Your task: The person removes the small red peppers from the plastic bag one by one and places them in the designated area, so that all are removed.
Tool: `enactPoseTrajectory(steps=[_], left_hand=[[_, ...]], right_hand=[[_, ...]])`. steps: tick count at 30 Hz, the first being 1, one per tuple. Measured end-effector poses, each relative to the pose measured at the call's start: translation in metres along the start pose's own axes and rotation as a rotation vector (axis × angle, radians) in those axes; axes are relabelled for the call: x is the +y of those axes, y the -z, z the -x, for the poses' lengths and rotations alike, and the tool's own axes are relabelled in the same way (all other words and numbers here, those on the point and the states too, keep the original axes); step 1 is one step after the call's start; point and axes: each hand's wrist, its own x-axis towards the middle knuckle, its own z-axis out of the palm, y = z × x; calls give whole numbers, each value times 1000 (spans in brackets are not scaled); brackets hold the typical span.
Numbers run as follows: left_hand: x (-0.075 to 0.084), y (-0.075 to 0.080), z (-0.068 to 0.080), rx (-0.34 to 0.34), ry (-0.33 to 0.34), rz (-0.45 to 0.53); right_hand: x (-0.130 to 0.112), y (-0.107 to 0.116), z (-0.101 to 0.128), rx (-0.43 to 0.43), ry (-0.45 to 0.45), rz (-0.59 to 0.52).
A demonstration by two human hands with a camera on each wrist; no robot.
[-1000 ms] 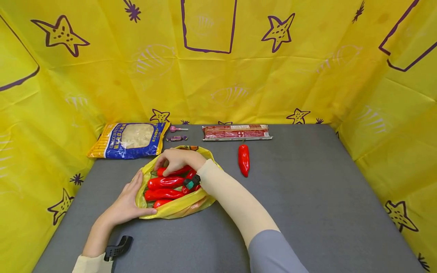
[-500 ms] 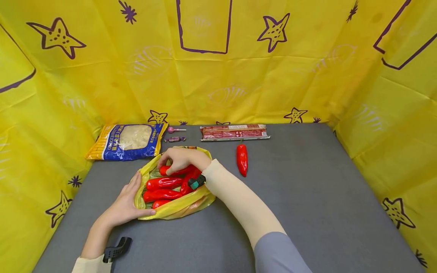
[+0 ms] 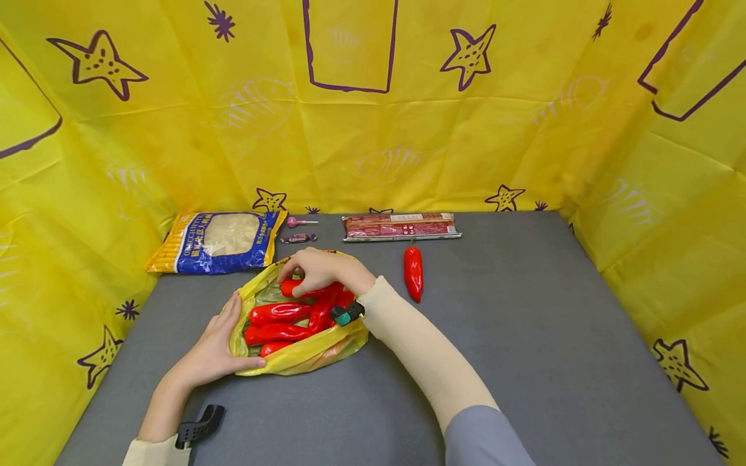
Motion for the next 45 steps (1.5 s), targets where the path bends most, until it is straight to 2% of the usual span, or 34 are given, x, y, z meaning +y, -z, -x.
enactPoseTrajectory(steps=[9,18,24,32,37,45], left_hand=[[-1,1,1,3,0,-2],[-3,0,1,11,-4,-10],[-3,0,0,15,-11,-9],[-2,-2,1,17,-8,-9],[-1,-2,1,22,-14,-11],[1,-2,0,21,-24,-15]], right_hand=[[-7,8,17,140,26,-57],[-10,3,27,290,-11,-153],[-13,1,39,414,-70,-251],[-14,-6,59,570,-150,-273],[-14,-10,76,662,-178,-332],[-7,-13,104,755,-243,-362]])
